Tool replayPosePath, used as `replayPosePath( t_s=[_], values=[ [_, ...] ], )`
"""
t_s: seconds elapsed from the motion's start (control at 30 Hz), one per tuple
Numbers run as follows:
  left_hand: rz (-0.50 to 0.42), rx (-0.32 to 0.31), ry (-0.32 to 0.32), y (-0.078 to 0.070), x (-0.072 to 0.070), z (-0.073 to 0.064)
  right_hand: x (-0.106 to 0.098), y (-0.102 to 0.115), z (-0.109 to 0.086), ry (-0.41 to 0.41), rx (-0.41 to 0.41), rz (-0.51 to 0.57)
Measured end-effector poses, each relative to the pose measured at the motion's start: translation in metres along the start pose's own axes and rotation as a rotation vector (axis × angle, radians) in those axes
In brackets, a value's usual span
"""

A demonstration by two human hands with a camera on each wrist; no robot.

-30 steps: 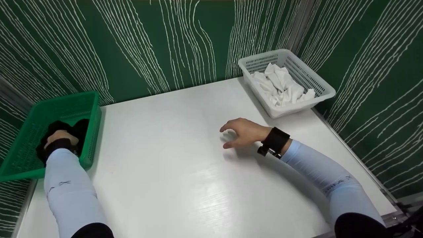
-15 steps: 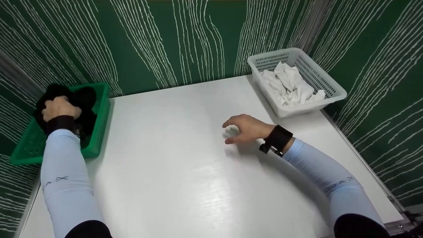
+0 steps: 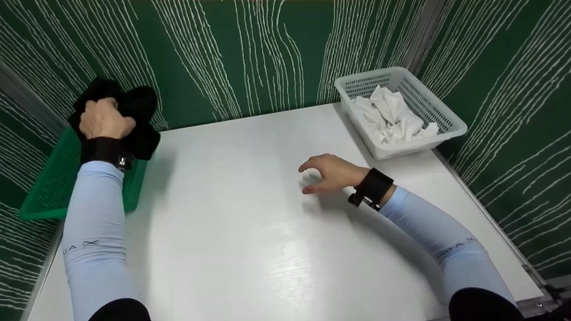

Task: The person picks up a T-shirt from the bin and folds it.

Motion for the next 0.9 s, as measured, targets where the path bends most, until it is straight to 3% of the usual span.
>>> replayPosePath(
  t_s=[0.17, 0.3, 0.4, 0.57, 0.7, 0.8, 0.9],
  values=[
    [-0.002, 0.097, 0.012, -0.047, 0.022, -0.006, -0.001, 0.000, 0.001, 0.007, 0.007, 0.009],
    [-0.012, 0.148, 0.070, -0.076, 0.061, -0.014, 0.000, 0.000, 0.002, 0.014, 0.020, 0.011],
    [-0.010, 0.156, 0.137, -0.085, 0.100, -0.018, 0.001, 0.001, 0.004, 0.017, 0.022, 0.009],
    [-0.033, 0.126, 0.278, -0.083, 0.171, -0.030, 0.001, 0.003, 0.009, 0.019, 0.011, -0.004],
    [-0.149, 0.088, 0.383, -0.084, 0.223, -0.047, 0.001, -0.001, 0.017, 0.035, 0.021, 0.003],
    [-0.241, 0.077, 0.436, -0.098, 0.245, -0.065, 0.006, -0.009, 0.027, 0.075, 0.058, 0.007],
    [-0.270, 0.070, 0.473, -0.112, 0.253, -0.076, 0.014, -0.017, 0.038, 0.133, 0.121, 0.004]
  ],
)
Point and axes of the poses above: each hand's wrist, its own z-axis towards the middle knuckle, its own x-axis out of the palm, y = z × x, the point moved 10 cm from there along z, towards the middle knuckle, and after that the axes turned 10 degrees about -z, right-handed, at the moved point
